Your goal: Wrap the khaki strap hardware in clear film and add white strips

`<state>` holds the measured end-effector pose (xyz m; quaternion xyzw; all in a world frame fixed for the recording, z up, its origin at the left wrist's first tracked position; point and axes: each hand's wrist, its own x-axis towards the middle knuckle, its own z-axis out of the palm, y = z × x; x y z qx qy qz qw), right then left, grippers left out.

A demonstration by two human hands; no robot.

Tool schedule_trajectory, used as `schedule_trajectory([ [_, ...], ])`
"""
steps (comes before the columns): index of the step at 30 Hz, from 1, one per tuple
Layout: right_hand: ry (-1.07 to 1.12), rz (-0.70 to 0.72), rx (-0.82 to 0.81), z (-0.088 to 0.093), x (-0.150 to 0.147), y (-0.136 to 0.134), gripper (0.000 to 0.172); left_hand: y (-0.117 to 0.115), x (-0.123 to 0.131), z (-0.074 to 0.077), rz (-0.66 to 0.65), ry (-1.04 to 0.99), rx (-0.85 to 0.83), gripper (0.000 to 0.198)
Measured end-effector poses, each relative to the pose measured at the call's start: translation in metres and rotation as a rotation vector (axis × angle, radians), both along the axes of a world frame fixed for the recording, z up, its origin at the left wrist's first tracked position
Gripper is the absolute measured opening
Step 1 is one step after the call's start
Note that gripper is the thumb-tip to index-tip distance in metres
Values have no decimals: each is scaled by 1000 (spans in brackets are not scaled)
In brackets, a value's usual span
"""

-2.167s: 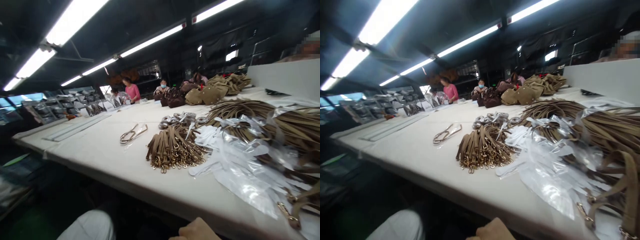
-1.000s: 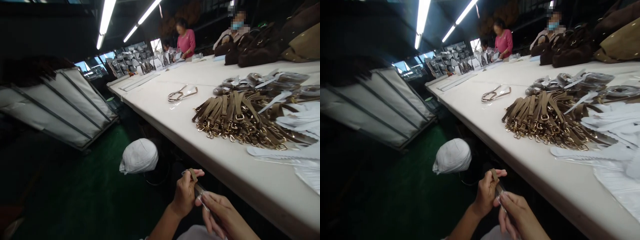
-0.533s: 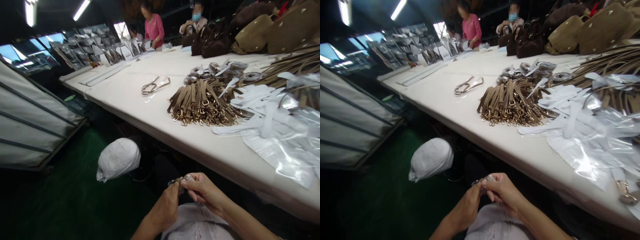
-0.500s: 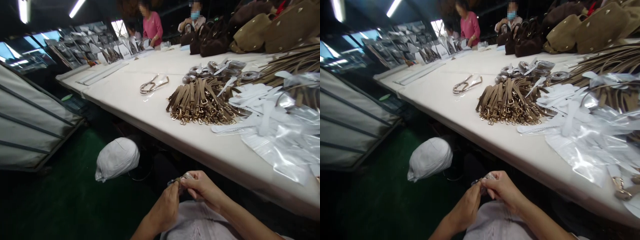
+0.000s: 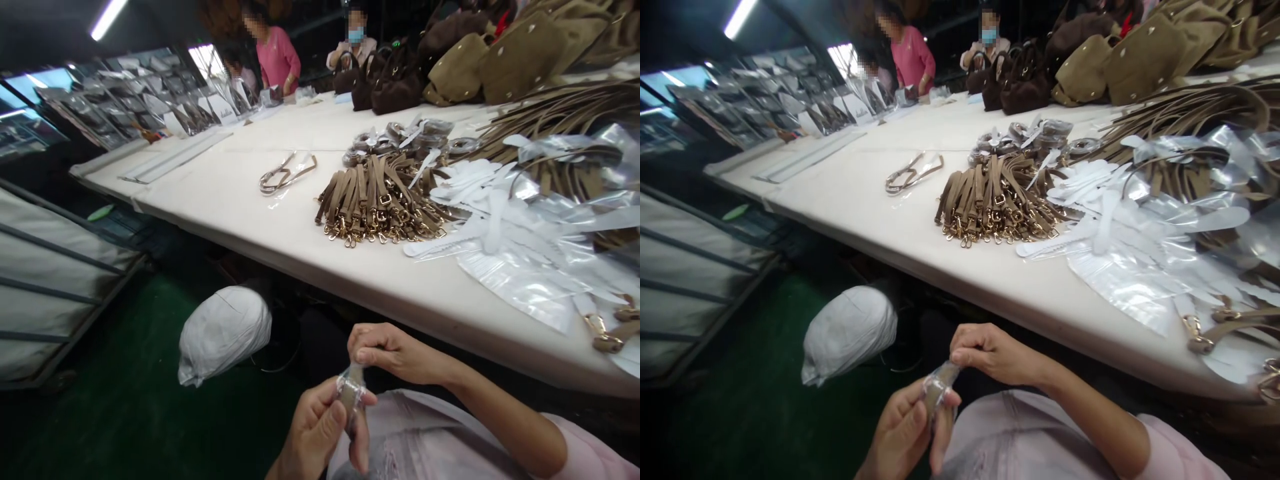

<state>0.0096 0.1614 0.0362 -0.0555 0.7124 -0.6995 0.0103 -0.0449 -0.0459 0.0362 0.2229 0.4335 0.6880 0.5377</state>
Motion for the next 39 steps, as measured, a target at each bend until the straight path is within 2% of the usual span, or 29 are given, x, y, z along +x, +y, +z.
schedule_trajectory([
  [4,74,-152,24,18,6,-16,36,15,-5,26,114,-83,112,40],
  [6,132,-256,24,18,12,-26,32,22,-10,36,182,-110,135,37],
  [8,257,-350,107,12,17,-34,36,26,-15,43,246,-156,172,33],
  [11,439,-451,277,0,17,-38,47,29,-19,49,296,-244,220,29],
  [15,492,-515,384,-3,13,-27,34,34,-21,52,358,-288,225,25],
  [18,380,-486,403,1,12,-21,25,45,-22,51,514,-207,198,29],
  [20,237,-398,276,-1,12,-26,34,57,-24,47,664,-64,165,33],
  [23,13,-219,-123,-12,13,-43,41,74,-31,34,861,223,94,32],
  [26,-112,-129,-388,-18,17,-55,46,84,-40,17,945,568,-40,33],
  [29,-136,-120,-435,-8,23,-47,49,83,-46,-4,838,825,-136,38],
  [32,-167,-160,-458,12,27,-23,46,70,-44,-25,620,930,-202,38],
  [34,-184,-217,-450,20,28,-8,45,58,-37,-40,521,973,-242,39],
  [37,-173,-330,-358,17,23,5,42,41,-24,-57,496,984,-279,41],
  [39,-145,-372,-256,8,16,10,39,35,-17,-59,422,982,-329,39],
])
